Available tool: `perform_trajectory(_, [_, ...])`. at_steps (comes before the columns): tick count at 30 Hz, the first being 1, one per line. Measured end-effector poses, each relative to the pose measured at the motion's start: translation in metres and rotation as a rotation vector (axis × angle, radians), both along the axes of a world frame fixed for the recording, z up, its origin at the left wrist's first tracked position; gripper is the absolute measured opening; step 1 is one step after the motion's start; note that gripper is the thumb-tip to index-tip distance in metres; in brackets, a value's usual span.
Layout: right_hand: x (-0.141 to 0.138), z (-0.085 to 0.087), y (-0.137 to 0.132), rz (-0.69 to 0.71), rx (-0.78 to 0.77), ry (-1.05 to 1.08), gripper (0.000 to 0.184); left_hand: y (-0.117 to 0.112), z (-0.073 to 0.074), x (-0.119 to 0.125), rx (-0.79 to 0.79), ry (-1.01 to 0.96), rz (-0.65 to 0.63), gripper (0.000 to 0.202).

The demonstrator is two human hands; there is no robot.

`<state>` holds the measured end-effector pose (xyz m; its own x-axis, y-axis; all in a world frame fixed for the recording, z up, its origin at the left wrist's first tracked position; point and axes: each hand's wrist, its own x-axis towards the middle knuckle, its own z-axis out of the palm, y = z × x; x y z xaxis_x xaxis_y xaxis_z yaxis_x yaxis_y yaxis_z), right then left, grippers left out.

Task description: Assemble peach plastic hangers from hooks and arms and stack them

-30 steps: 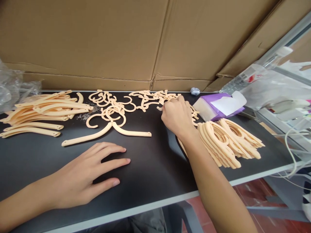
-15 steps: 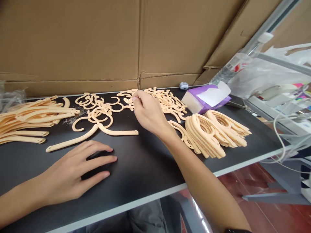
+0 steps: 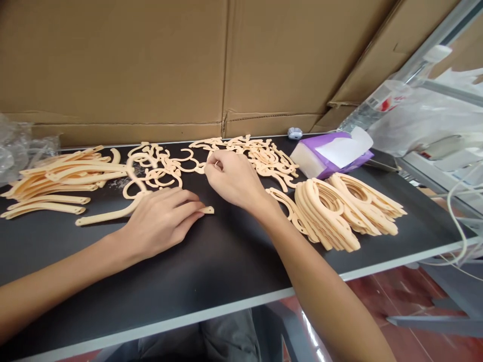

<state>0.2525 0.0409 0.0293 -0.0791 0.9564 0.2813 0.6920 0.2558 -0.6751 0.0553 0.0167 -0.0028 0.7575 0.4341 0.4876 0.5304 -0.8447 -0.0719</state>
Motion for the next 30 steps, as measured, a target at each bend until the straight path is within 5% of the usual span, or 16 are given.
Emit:
perform_trajectory(10, [-0.006, 0.005, -0.011, 0.284, -0.327, 0.004, 0.014, -0.008, -0.006, -0.044, -0.079, -0.124, 0.026, 0.012])
perform_trajectory(30, [-0.012, 0.007, -0.018, 0.456, -0.321, -0.241, 0.018, -0.012, -0.011, -0.041, -0.068, -0.141, 0.029, 0.017])
